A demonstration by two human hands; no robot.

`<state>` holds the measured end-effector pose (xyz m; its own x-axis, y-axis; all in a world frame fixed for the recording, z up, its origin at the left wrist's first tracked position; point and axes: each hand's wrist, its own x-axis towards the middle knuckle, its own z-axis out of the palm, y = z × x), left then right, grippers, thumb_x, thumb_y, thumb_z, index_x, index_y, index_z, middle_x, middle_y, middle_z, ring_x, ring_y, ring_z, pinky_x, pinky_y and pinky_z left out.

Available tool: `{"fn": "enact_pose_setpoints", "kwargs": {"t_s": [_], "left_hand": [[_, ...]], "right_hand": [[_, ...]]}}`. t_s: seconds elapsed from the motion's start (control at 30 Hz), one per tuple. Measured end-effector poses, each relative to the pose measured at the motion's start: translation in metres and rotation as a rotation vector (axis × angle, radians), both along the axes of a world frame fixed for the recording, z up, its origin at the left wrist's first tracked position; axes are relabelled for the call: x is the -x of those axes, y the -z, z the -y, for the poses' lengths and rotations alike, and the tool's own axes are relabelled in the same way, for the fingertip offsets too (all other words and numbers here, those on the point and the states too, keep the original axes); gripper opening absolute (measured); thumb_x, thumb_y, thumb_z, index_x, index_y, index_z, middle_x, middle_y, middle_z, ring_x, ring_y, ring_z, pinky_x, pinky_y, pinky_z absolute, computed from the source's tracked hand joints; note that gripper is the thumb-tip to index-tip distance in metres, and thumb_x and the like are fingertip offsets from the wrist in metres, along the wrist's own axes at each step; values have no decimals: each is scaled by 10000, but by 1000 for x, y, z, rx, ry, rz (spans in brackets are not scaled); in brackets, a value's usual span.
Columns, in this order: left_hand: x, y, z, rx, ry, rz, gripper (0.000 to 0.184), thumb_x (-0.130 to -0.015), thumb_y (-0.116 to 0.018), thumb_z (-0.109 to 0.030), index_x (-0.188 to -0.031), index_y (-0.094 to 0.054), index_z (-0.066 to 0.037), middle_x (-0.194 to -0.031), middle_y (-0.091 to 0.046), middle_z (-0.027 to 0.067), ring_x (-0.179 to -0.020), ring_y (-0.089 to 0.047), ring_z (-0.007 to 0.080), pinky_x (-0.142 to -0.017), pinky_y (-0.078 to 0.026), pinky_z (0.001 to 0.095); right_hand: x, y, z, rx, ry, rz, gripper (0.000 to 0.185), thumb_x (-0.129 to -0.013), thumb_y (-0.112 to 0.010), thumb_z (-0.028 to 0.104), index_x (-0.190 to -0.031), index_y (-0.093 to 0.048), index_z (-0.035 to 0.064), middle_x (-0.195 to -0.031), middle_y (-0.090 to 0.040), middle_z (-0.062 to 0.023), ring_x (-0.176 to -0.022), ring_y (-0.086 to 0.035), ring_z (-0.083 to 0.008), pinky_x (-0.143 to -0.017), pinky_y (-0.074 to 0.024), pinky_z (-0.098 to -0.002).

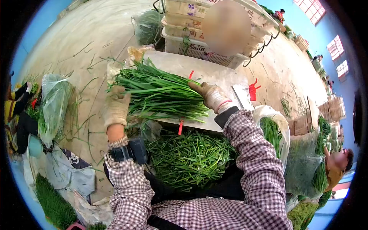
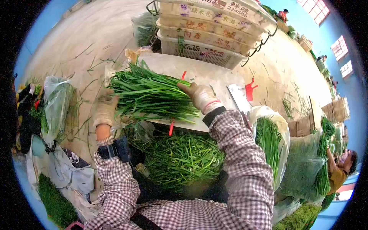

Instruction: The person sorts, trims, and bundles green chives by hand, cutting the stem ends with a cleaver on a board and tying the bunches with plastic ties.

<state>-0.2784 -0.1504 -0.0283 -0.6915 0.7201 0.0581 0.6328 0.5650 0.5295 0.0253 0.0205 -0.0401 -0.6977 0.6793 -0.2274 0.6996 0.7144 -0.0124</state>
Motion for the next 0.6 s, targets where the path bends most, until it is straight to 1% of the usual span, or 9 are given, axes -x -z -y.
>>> {"fn": "enact_pose_setpoints", "kwargs": {"t_s": [0.1,0.13,0.2,0.23,0.33,0.4,0.47,0.53,0.6], "left_hand": [[-37,-41,-8,-706,-32,-104,255,-864,-670,-209,-1084,-646,-84,-909,-703,116,-851,-680,222,-746,-521,379],[15,-15,-13,-1065,45,140,250,-861,-683,-184,-1076,-642,-62,-897,-699,101,-832,-673,198,-719,-527,358],[41,-30,-13,-1392,-71,154,232,-859,-703,-145,-1039,-633,-17,-897,-688,85,-812,-653,162,-706,-533,314],[14,-75,2,-1353,-273,-98,220,-860,-710,-132,-1010,-628,7,-908,-680,82,-812,-641,149,-721,-534,290],[51,-107,32,-1366,-111,-344,256,-930,-649,-161,-1087,-630,40,-886,-675,78,-794,-638,156,-700,-541,269],[-1,-118,8,-1140,152,-466,441,-883,-650,-298,-1202,-534,-16,-1066,-550,84,-963,-515,198,-813,-451,345],[-65,-100,-38,-555,592,-599,638,-836,-651,-436,-1316,-438,-73,-1246,-425,89,-1133,-391,240,-926,-361,420],[-117,-50,-94,85,959,-798,840,-790,-652,-573,-1431,-342,-129,-1426,-300,95,-1302,-268,282,-1040,-271,496],[-132,12,-128,318,1078,-837,1042,-743,-653,-711,-1546,-246,-186,-1606,-175,100,-1471,-145,324,-1153,-181,572]], "right_hand": [[2,-4,2,-31,-45,92,910,-780,-551,-73,-1516,-227,353,-1215,-570,-198,-984,-660,-361,-828,-538,-445],[1,1,-1,-48,-54,114,904,-791,-551,-64,-1520,-214,352,-1214,-569,-199,-974,-665,-357,-826,-538,-444],[1,3,-4,-15,-50,105,877,-824,-543,-42,-1523,-196,358,-1249,-553,-197,-977,-673,-345,-831,-543,-435],[1,3,-4,-17,-43,125,876,-827,-548,-35,-1522,-195,365,-1256,-551,-193,-998,-669,-344,-834,-543,-432],[-3,12,-11,29,-38,143,856,-841,-556,-10,-1517,-199,376,-1279,-542,-184,-1050,-653,-340,-841,-542,-423],[-3,19,-17,72,-47,128,835,-854,-553,8,-1514,-202,380,-1290,-537,-181,-1075,-644,-339,-843,-542,-420],[-4,23,-23,102,-69,109,809,-871,-544,28,-1512,-202,383,-1298,-532,-179,-1093,-636,-340,-844,-543,-417],[0,24,-27,113,-42,96,764,-895,-534,81,-1511,-200,385,-1294,-536,-176,-1095,-636,-339,-847,-542,-417],[-6,41,-33,116,19,62,821,-846,-622,168,-1518,-199,379,-1379,-487,-152,-1155,-602,-325,-956,-474,-454]]}}
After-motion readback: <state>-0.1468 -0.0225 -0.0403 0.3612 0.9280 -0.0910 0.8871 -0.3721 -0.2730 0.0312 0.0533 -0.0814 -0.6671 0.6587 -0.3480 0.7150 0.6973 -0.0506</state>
